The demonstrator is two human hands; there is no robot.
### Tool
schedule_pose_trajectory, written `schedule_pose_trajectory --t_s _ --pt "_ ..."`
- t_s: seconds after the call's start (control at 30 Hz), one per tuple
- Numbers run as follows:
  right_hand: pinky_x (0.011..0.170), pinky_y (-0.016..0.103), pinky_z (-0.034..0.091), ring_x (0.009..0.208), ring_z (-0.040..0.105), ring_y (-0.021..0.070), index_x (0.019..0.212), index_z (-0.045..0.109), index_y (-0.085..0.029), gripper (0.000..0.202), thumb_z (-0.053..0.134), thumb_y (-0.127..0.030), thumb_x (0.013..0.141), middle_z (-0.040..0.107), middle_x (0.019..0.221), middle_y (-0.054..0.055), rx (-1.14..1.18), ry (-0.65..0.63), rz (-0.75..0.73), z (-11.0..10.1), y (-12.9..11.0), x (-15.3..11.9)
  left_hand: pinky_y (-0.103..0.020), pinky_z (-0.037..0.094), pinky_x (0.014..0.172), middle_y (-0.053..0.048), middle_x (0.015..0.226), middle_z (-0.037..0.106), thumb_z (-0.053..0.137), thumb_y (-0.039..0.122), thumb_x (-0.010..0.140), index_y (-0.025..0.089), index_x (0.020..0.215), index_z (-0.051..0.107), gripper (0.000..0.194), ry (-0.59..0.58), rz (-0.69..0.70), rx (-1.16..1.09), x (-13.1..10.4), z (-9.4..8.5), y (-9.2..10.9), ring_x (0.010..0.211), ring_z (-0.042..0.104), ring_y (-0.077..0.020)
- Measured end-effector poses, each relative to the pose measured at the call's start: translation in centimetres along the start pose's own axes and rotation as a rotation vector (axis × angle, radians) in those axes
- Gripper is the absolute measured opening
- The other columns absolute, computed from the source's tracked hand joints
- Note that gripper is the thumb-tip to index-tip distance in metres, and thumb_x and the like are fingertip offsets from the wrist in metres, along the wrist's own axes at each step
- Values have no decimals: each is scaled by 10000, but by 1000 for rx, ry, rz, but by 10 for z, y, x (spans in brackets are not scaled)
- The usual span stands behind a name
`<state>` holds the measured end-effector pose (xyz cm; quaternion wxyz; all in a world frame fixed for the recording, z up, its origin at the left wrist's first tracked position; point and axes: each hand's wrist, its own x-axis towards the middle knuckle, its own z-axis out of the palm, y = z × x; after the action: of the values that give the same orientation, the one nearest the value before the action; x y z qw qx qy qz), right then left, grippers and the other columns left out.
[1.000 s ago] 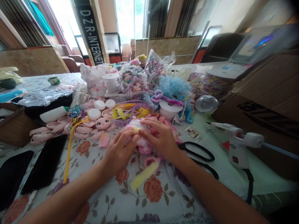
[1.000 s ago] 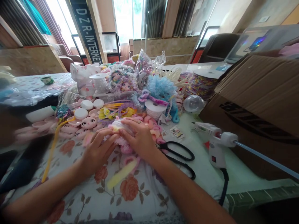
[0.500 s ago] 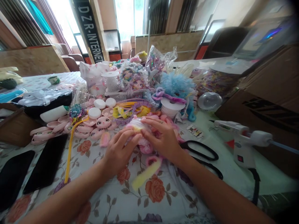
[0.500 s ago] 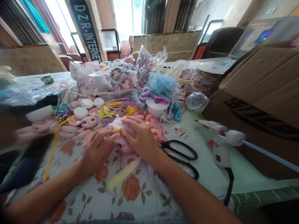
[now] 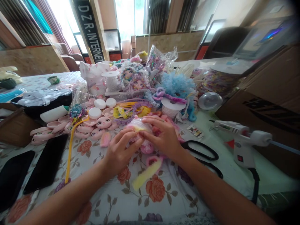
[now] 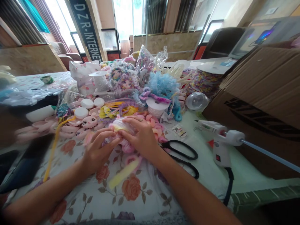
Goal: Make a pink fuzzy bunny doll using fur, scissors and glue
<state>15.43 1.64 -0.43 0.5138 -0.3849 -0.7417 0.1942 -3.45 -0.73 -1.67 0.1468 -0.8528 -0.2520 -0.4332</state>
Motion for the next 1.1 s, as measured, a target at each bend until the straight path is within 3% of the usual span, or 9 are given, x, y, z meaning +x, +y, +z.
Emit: schedule_pose_trajectory --t_s 0.3,0.8,1.0,1.1 --pt "982 366 490 1078 633 214 1064 685 -223 251 690 -266 816 700 1111 62 -8 4 -30 2 2 -2 -344 548 880 -70 977 593 607 56 831 154 1026 620 219 15 -11 24 -2 1 0 1028 587 -208" --pt "978 395 492 1070 637 214 1041 688 -212 208 645 -255 843 712 1095 79 -58 17 -47 1 -2 -1 -330 551 871 -67 988 603 572 100 870 180 1065 603 214 -11 -17 91 -3 1 -1 1035 591 -197" --pt "976 400 497 1080 632 236 1053 685 -217 328 752 -317 747 696 1123 85 -43 6 -47 0 -1 -1 -319 547 872 -61 987 606 600 96 854 166 1036 619 196 5 -4 83 -5 2 -1 1024 598 -189" --pt "964 398 505 1073 634 231 1045 687 -244 288 734 -330 774 702 1105 65 -28 11 -22 1 1 -1 -325 545 891 -69 1005 621 615 91 845 164 1043 626 212 7 -9 77 -5 2 -1 1060 597 -199"
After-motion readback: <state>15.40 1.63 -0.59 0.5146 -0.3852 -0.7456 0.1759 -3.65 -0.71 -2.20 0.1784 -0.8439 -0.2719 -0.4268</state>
